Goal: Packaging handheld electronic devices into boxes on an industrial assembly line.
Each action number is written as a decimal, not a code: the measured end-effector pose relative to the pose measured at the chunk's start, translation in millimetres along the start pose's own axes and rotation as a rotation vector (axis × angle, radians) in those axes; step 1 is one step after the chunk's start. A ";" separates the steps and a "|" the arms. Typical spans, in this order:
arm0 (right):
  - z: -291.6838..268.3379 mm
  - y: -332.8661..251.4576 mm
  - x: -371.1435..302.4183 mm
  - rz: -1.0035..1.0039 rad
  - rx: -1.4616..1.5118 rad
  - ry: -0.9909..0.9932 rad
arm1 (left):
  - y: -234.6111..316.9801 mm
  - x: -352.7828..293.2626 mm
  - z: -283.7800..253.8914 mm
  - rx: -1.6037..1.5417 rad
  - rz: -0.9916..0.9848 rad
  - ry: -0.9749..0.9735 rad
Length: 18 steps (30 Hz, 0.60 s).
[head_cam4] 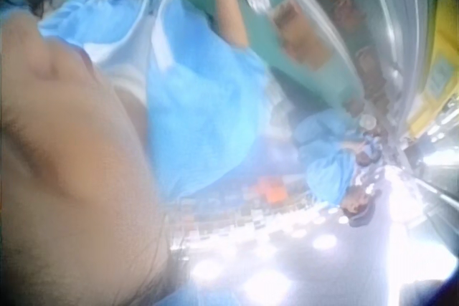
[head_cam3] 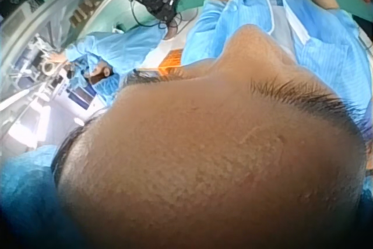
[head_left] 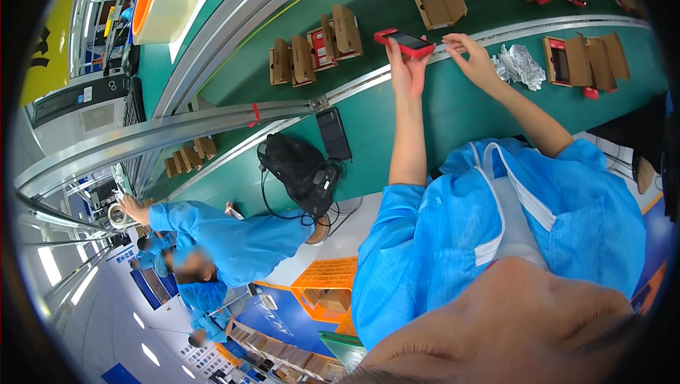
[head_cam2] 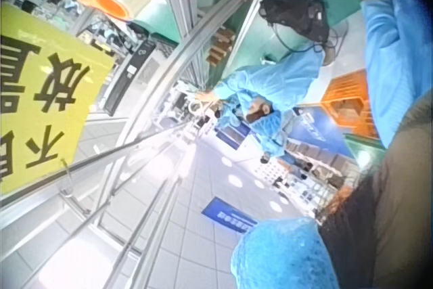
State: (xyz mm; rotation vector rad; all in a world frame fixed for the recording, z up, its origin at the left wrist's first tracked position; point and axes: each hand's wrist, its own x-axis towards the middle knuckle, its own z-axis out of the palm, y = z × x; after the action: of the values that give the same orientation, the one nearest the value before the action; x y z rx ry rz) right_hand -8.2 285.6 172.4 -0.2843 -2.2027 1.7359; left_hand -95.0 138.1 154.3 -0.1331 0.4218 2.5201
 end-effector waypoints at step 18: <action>6.3 -17.9 44.0 -0.942 -0.875 -0.328 | -33.5 6.1 13.4 0.283 -0.066 0.572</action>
State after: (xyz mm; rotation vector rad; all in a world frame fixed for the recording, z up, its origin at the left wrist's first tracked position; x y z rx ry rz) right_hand -50.6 290.9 194.0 0.7846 -2.5322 0.3033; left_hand -81.4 172.0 156.8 -0.7498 0.9721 2.2956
